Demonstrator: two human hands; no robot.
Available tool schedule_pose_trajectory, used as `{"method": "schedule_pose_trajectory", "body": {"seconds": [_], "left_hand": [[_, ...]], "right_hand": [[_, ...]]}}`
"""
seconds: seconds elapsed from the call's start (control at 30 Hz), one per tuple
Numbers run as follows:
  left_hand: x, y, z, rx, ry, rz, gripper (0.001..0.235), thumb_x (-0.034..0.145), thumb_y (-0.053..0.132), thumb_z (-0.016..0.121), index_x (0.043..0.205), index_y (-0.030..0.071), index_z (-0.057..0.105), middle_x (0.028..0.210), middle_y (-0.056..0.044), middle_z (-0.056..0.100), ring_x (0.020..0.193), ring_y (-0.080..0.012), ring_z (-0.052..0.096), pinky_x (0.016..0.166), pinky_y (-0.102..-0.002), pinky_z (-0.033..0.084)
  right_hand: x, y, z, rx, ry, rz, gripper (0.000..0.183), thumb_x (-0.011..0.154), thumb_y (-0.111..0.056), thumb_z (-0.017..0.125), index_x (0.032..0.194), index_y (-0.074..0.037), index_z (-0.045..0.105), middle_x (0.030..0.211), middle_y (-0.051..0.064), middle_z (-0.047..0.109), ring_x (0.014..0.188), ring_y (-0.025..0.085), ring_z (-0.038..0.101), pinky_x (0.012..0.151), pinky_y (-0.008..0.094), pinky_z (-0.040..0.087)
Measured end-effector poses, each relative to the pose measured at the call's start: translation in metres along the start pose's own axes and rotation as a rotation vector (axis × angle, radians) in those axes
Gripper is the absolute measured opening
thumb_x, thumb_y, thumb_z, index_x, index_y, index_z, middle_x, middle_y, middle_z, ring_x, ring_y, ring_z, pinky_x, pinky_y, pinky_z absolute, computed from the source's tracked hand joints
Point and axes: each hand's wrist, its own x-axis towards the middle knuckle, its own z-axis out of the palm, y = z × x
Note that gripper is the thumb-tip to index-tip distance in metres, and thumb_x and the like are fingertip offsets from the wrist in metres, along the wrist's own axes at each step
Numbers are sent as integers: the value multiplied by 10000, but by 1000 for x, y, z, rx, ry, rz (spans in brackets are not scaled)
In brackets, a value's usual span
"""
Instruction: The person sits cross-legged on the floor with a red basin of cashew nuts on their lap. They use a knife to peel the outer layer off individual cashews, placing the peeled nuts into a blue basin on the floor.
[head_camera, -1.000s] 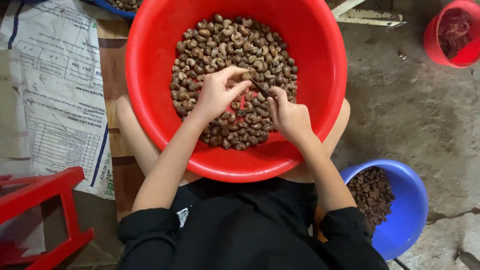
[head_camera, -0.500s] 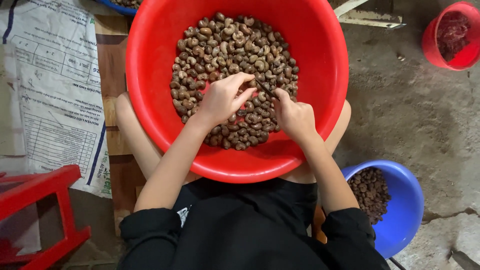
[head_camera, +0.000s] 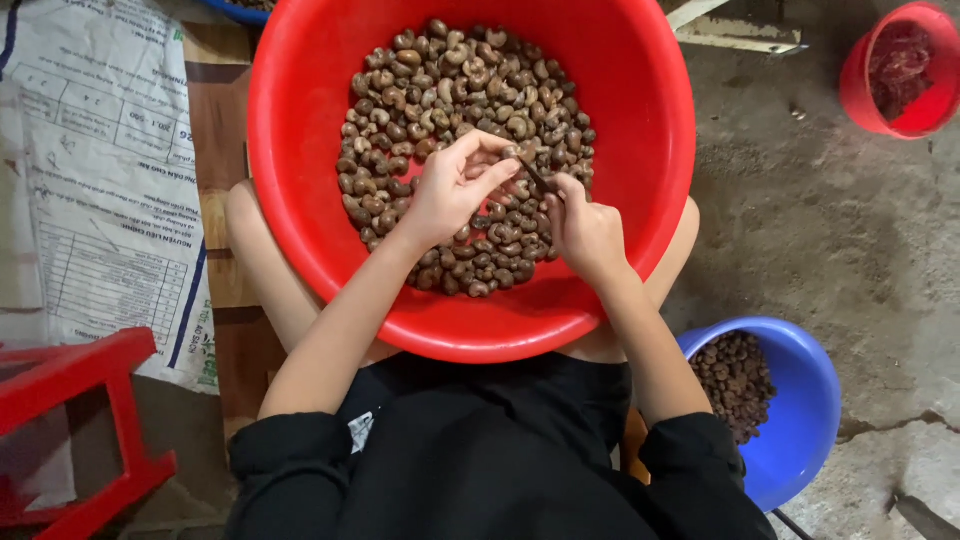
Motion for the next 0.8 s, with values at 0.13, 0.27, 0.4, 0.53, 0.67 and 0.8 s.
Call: {"method": "schedule_pose_trajectory", "body": {"seconds": [0.13, 0.27, 0.4, 0.53, 0.67, 0.8], "left_hand": [[1, 10, 3, 91, -12, 62, 240, 1001, 57, 705, 1208, -47, 641, 992, -198, 739, 835, -197, 767, 704, -324, 680], [-2, 20, 6, 409, -63, 213, 251, 969, 66, 758, 1197, -11, 691, 969, -225, 728, 834, -302, 772, 651, -368, 659], [-2, 19, 7, 366, -104, 223, 265, 957, 56, 759, 1215, 55, 698, 1016, -195, 718, 893, -306, 759, 695, -360, 663], [0, 17, 8, 32, -90, 31, 250, 1075, 179, 616, 1292, 61, 652, 1093, -210, 716, 905, -243, 753, 688, -369, 686], [-1, 16, 12, -87, -127, -62, 310, 1063, 136, 614, 1316, -43, 604, 1156, -257, 704, 928, -249, 754, 711, -389, 696], [-2, 8, 13, -170, -117, -135, 336, 1026, 144, 683, 1296, -50, 639, 1186, -200, 690, 1021, -264, 733, 731, -402, 698]], "right_hand": [[21, -14, -27, 354, -199, 351, 226, 1117, -257, 484, 1303, -137, 440, 972, 257, 746, 837, 488, 710, 750, 592, 548], [26, -10, -16, 954, -46, 374, 219, 1120, -169, 470, 1324, -95, 438, 606, 11, 544, 527, 151, 558, 541, 267, 449], [46, -24, -17, 1312, -69, 455, 352, 1074, -149, 603, 1378, -109, 430, 784, 1, 562, 654, 63, 564, 582, 197, 466], [49, -26, -16, 1400, -40, 453, 386, 1056, -99, 626, 1394, -89, 439, 924, 44, 598, 759, 70, 601, 673, 208, 496], [48, -24, -15, 1342, -26, 409, 342, 1067, -69, 594, 1375, -73, 447, 971, 72, 622, 859, 127, 671, 743, 244, 530], [54, -29, -23, 1150, 5, 344, 351, 1062, -56, 621, 1367, -72, 447, 919, 70, 627, 780, 110, 604, 678, 229, 476]]}}
